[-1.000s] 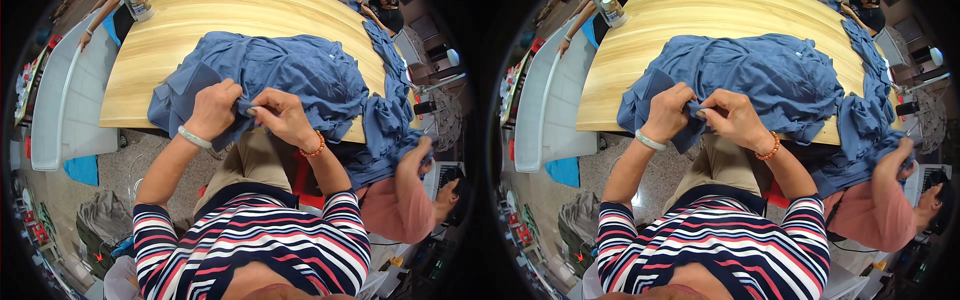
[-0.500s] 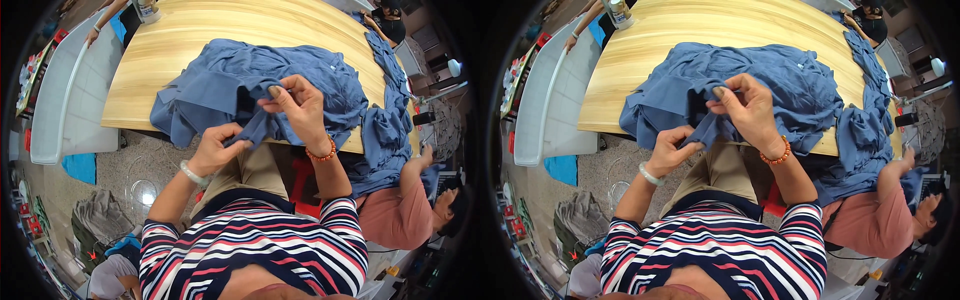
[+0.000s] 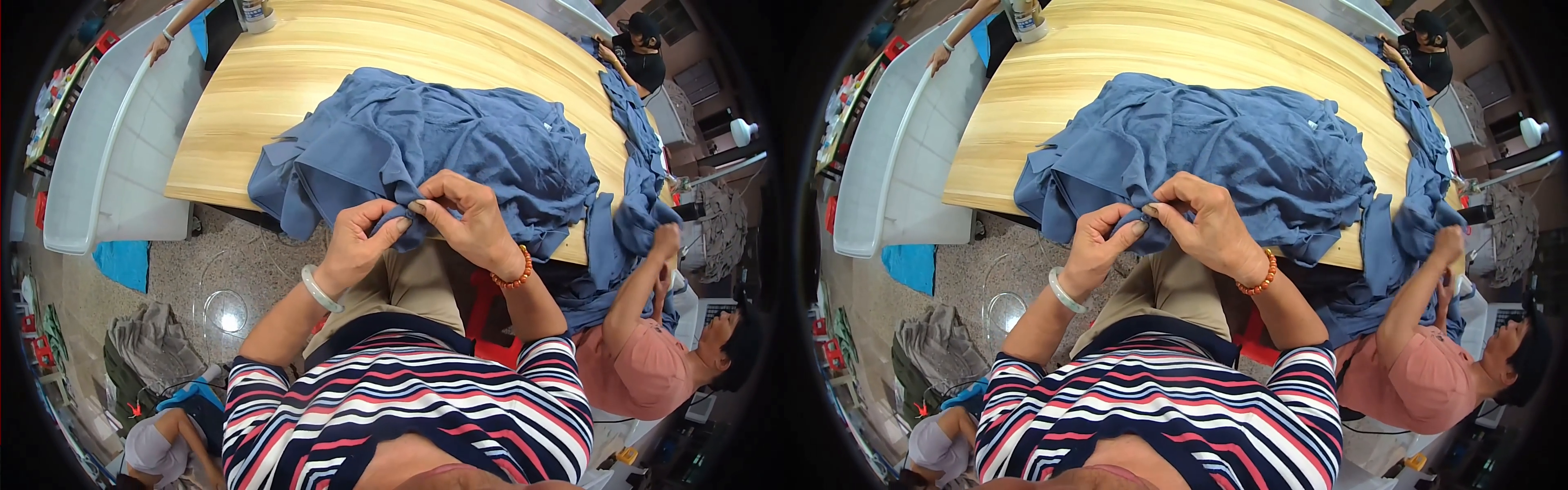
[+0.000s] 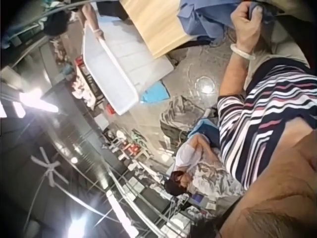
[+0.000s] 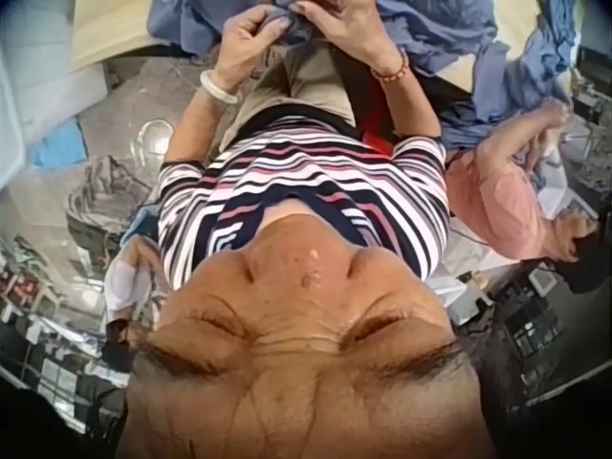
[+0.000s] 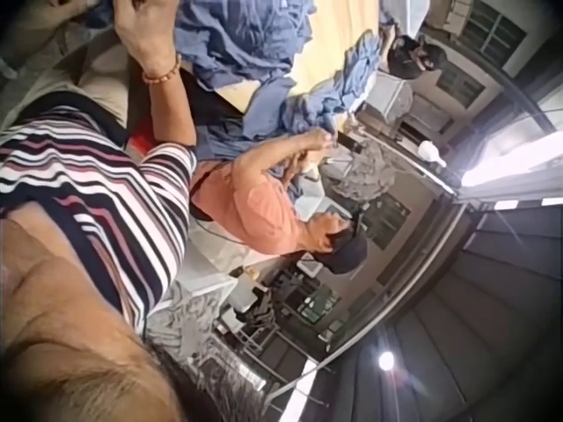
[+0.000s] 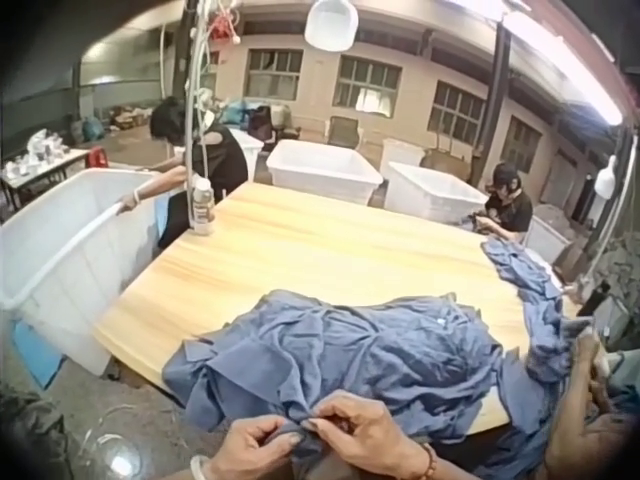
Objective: Inspecting and arranging blue fabric pieces on a work table in a garment factory.
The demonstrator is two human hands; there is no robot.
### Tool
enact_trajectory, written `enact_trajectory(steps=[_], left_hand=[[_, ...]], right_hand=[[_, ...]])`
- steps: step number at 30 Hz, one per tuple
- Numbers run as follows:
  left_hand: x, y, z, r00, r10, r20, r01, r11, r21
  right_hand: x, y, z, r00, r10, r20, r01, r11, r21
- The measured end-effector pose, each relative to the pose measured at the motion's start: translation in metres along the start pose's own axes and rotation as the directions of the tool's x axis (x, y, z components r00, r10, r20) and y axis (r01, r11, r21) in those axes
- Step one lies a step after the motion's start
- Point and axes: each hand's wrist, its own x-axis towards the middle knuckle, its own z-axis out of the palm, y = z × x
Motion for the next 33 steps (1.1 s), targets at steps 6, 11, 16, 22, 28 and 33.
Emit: enact_trajectory(steps=[6,11,16,22,28,33], left_hand=[[0.002,0.002,0.001,0.997,0.083,-0.008,-0.080,0.974,0.214],[0.000,0.002,0.003,0.992,0.095,-0.088,-0.075,0.976,0.203],[0.007,-0.011,0.009,0.914,0.405,-0.011,-0.347,0.798,0.493],[0.001,-0.018,0.009,0.880,0.474,-0.033,-0.344,0.683,0.645],[0.015,-0.020,0.013,0.862,0.499,-0.091,-0.363,0.733,0.575],[0.011,0.002,0.010,0.638,0.735,-0.231,-0.502,0.624,0.599]], right_hand=[[-0.001,0.002,-0.001,0.996,-0.083,0.038,0.084,0.996,-0.040],[0.000,-0.009,0.001,0.984,-0.165,0.062,0.172,0.976,-0.134],[-0.008,-0.003,-0.008,0.968,-0.227,0.103,0.246,0.936,-0.250],[-0.009,-0.009,0.000,0.954,-0.275,0.121,0.300,0.881,-0.367],[-0.012,-0.001,0.002,0.885,-0.459,0.072,0.426,0.740,-0.521],[-0.006,-0.004,0.007,0.886,-0.454,0.099,0.420,0.692,-0.587]])
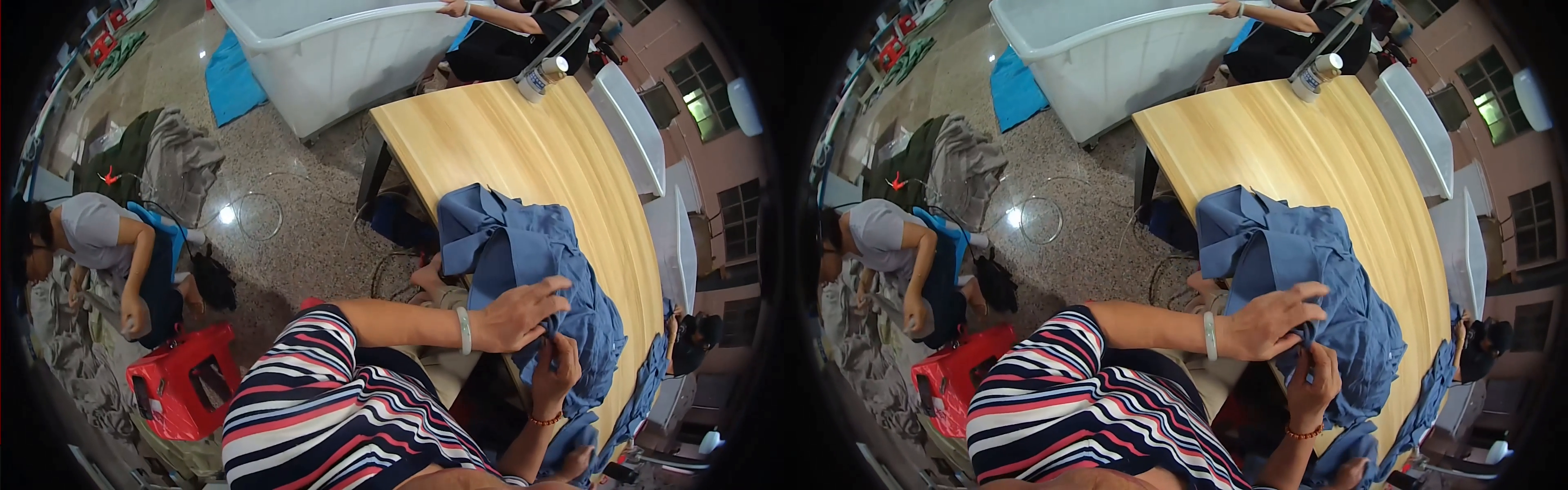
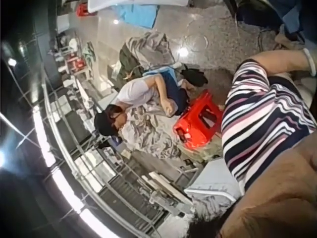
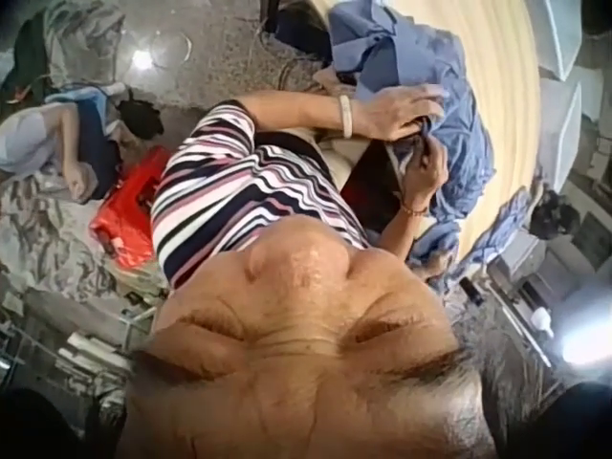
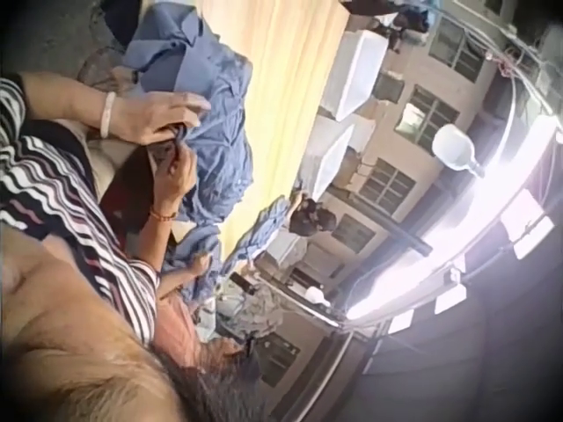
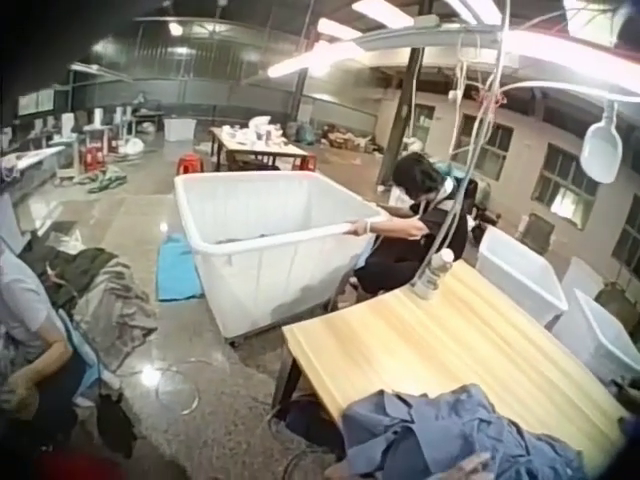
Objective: Inspecting and arranging blue fabric pieces on a work table in a garment factory.
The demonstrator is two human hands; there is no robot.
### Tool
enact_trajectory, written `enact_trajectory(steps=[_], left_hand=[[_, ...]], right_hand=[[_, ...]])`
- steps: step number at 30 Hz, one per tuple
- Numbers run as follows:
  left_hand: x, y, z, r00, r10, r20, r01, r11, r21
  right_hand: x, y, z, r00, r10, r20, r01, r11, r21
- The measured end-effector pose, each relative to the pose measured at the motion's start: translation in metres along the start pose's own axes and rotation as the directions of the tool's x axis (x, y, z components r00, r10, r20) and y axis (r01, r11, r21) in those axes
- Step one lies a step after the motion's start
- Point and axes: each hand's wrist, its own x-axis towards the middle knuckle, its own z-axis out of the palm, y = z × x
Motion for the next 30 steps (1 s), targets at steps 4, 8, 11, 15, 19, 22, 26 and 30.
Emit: enact_trajectory(steps=[4,8,11,15,19,22,26,30], left_hand=[[-0.006,-0.022,-0.001,0.975,0.188,0.118,-0.169,0.974,-0.152],[-0.001,-0.018,-0.022,0.889,-0.236,0.391,0.397,0.822,-0.407],[-0.001,-0.022,-0.022,0.890,-0.210,0.404,0.386,0.818,-0.426],[-0.003,-0.028,-0.026,0.880,-0.185,0.438,0.394,0.800,-0.453],[0.005,-0.038,-0.027,0.797,-0.204,0.568,0.527,0.693,-0.492],[-0.003,-0.041,-0.022,0.826,-0.249,0.506,0.519,0.687,-0.509],[-0.009,-0.030,-0.022,0.849,-0.289,0.442,0.448,0.838,-0.313],[-0.005,-0.007,-0.008,0.970,-0.015,0.244,0.074,0.969,-0.236]], right_hand=[[0.006,-0.009,0.000,0.998,-0.022,0.051,0.020,0.999,0.031],[0.004,-0.015,0.003,0.991,0.122,0.059,-0.127,0.988,0.086],[0.005,-0.017,0.001,0.925,0.362,0.111,-0.378,0.904,0.200],[0.014,-0.024,-0.003,0.950,0.253,0.185,-0.277,0.953,0.120],[0.017,-0.028,0.002,0.975,0.190,0.115,-0.199,0.977,0.074],[0.020,-0.036,0.001,0.977,0.200,0.078,-0.204,0.977,0.056],[0.013,-0.028,0.007,0.962,0.265,0.073,-0.270,0.960,0.073],[0.003,-0.027,0.007,0.955,0.296,-0.026,-0.293,0.952,0.088]])
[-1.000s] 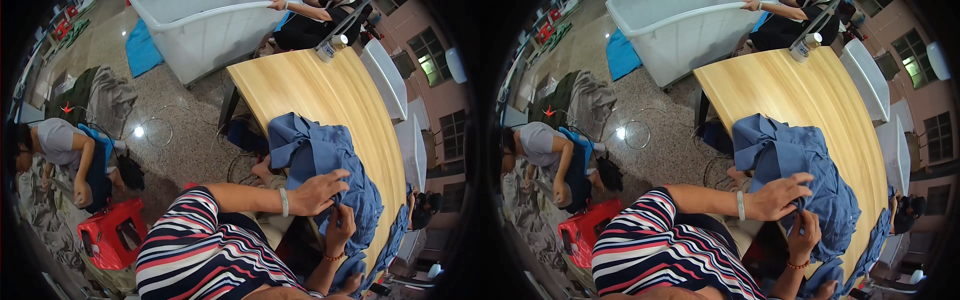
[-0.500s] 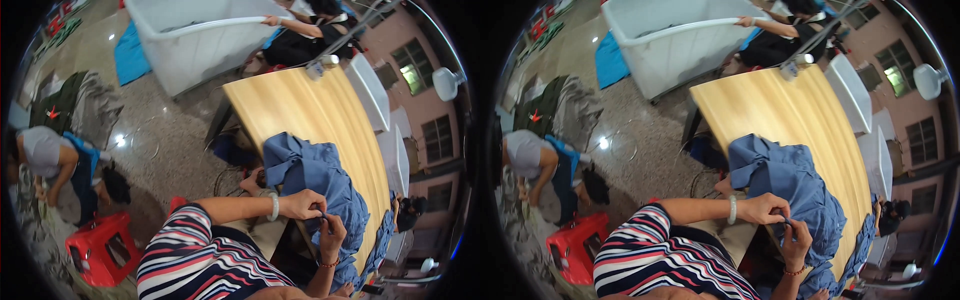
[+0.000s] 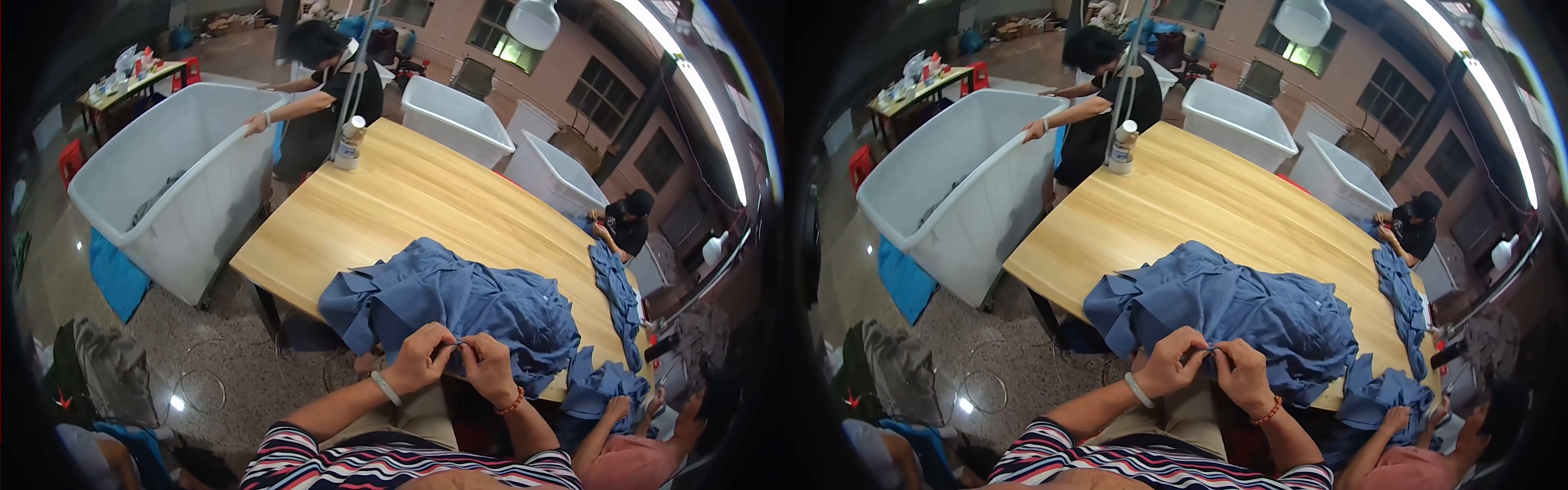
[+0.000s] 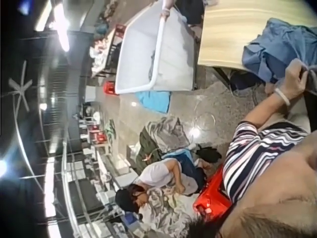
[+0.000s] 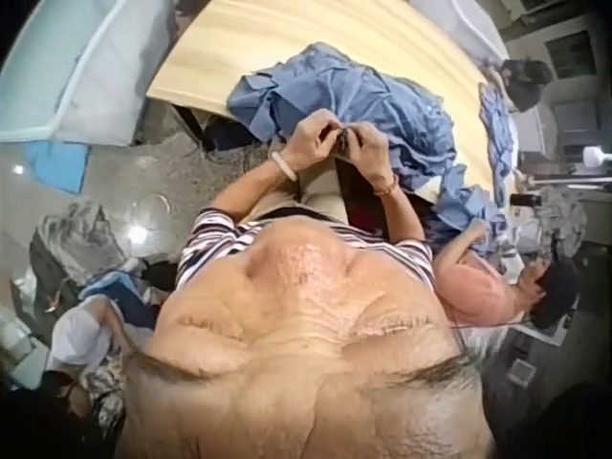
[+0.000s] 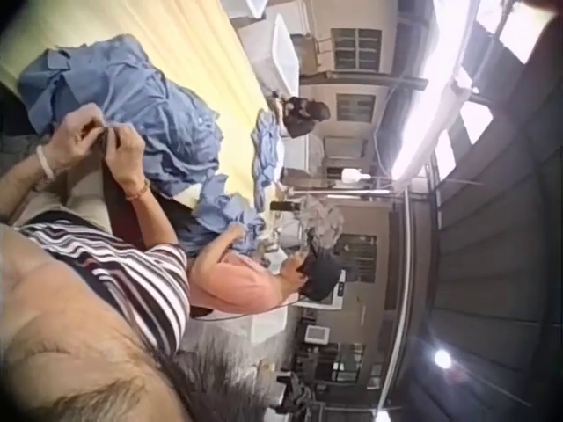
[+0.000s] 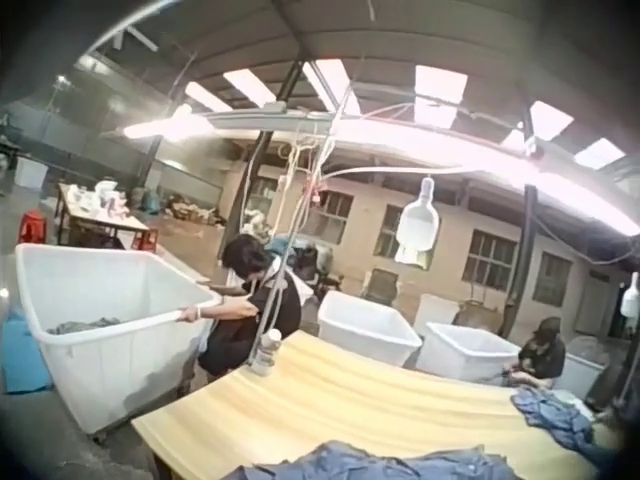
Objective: Inspecting and arranging blue fabric pieces on a work table in a garment factory.
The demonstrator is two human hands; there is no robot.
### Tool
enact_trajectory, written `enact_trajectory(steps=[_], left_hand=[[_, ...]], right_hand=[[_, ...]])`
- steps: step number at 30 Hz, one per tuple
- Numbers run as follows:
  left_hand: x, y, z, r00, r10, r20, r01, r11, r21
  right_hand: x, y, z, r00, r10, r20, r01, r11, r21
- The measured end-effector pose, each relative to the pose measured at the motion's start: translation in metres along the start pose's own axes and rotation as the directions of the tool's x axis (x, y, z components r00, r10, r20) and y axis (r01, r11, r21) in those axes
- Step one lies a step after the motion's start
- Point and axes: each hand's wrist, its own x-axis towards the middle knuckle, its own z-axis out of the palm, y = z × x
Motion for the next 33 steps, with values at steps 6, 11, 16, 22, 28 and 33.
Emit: enact_trajectory(steps=[6,11,16,22,28,33], left_hand=[[-0.003,0.009,0.010,0.995,-0.100,-0.030,0.103,0.986,0.128],[0.021,-0.007,-0.007,0.987,-0.124,0.102,0.090,0.952,0.293],[0.036,-0.017,-0.026,0.781,-0.572,0.250,0.576,0.815,0.066],[0.041,-0.015,-0.017,0.758,-0.577,0.303,0.604,0.797,0.004],[0.045,-0.005,-0.006,0.756,-0.558,0.342,0.566,0.820,0.087],[0.051,-0.001,-0.010,0.825,-0.461,0.327,0.405,0.886,0.227]], right_hand=[[-0.001,0.007,0.006,0.981,-0.040,-0.190,0.033,0.999,-0.036],[0.004,0.022,-0.007,0.987,-0.131,-0.089,0.136,0.990,0.045],[-0.001,0.045,-0.019,0.995,0.084,-0.056,-0.072,0.980,0.187],[0.003,0.057,-0.013,0.956,0.190,-0.225,-0.152,0.972,0.177],[0.005,0.050,0.010,0.962,0.271,0.033,-0.237,0.766,0.597],[0.014,0.058,0.011,0.958,0.221,0.184,-0.287,0.780,0.556]])
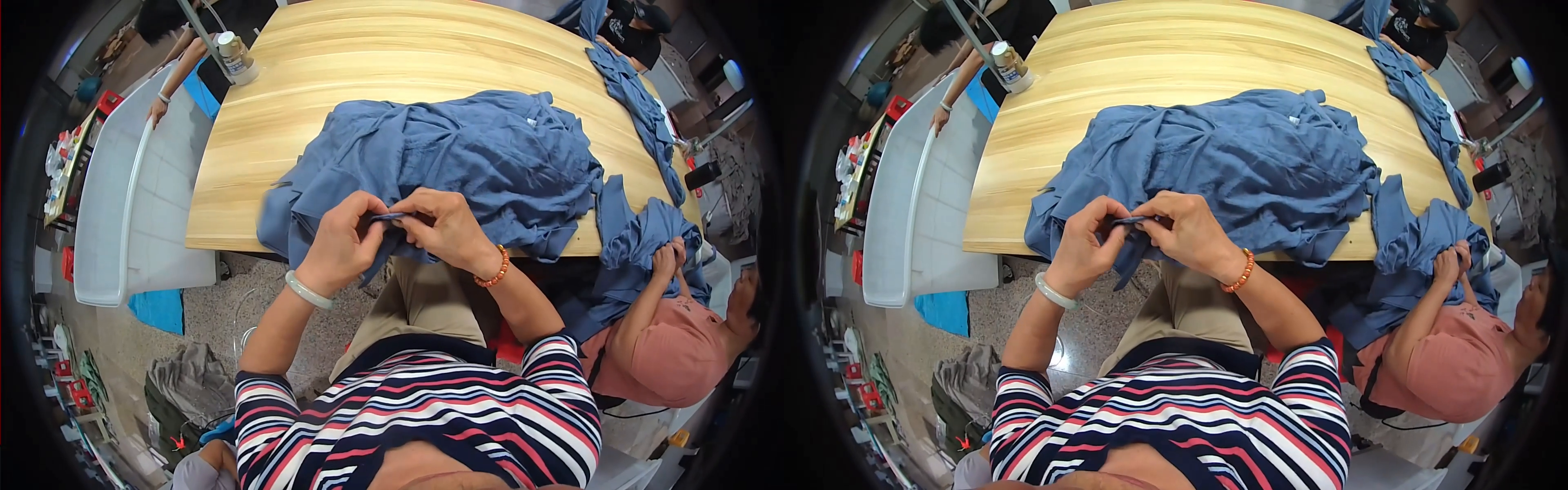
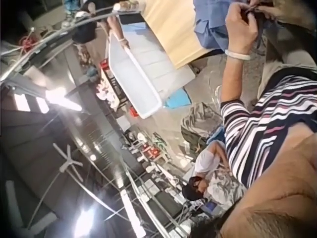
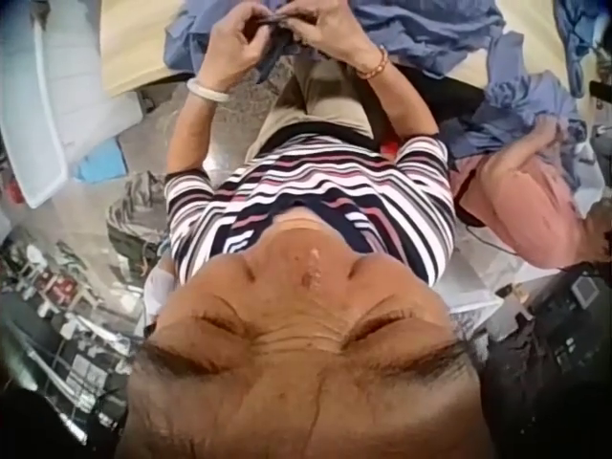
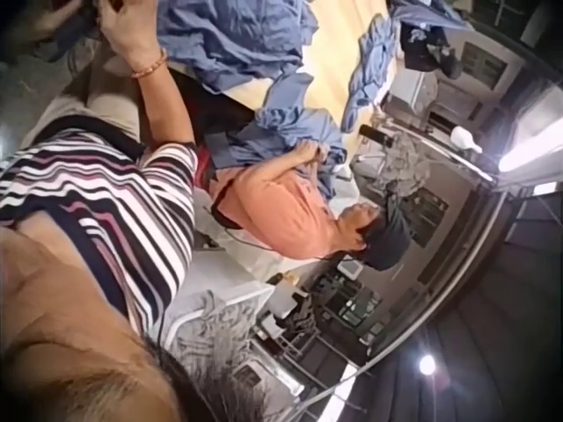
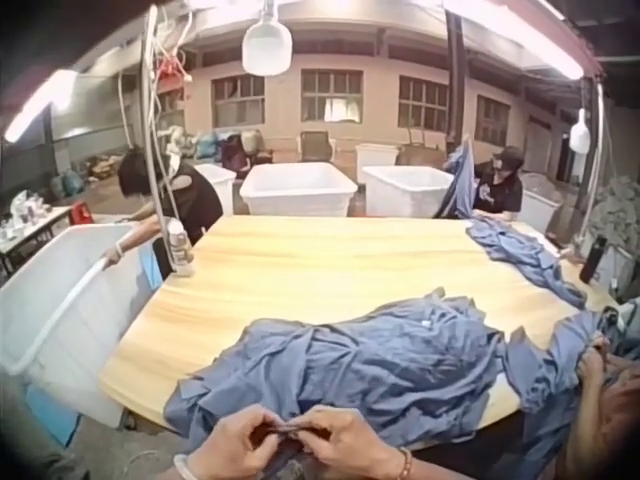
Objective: Inspecting and arranging blue fabric pieces on a work table in a garment factory.
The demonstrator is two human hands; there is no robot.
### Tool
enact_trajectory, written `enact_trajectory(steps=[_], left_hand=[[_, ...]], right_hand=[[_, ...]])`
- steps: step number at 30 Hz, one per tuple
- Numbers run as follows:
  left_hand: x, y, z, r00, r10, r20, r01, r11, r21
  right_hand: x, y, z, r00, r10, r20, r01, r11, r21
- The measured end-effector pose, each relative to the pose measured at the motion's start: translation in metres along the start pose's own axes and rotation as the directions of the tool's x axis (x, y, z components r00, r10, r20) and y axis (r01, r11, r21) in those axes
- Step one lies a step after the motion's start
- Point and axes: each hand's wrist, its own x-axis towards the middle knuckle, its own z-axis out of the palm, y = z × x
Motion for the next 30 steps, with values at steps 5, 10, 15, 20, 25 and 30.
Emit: enact_trajectory(steps=[5,10,15,20,25,30], left_hand=[[-0.004,0.010,-0.012,0.981,0.195,-0.022,-0.175,0.920,0.351],[0.002,0.002,0.003,0.940,0.341,0.005,-0.293,0.801,0.522],[-0.001,0.001,0.008,0.931,0.363,0.033,-0.299,0.711,0.636],[0.012,-0.005,0.010,0.890,0.448,0.086,-0.367,0.591,0.718],[-0.015,0.010,0.020,0.781,0.594,-0.194,-0.389,0.705,0.593],[-0.046,0.000,0.054,0.814,0.545,-0.201,-0.367,0.751,0.549]], right_hand=[[0.003,-0.017,0.003,0.990,0.126,0.067,-0.141,0.928,0.344],[0.001,0.000,0.002,0.999,-0.001,0.037,-0.011,0.946,0.323],[-0.002,-0.002,0.004,0.992,-0.124,0.010,0.120,0.977,0.178],[0.003,-0.004,0.000,0.994,-0.106,0.016,0.104,0.990,0.092],[0.000,-0.012,-0.014,0.968,0.239,0.076,-0.245,0.840,0.485],[-0.005,-0.018,-0.011,0.968,0.245,0.060,-0.223,0.724,0.653]])
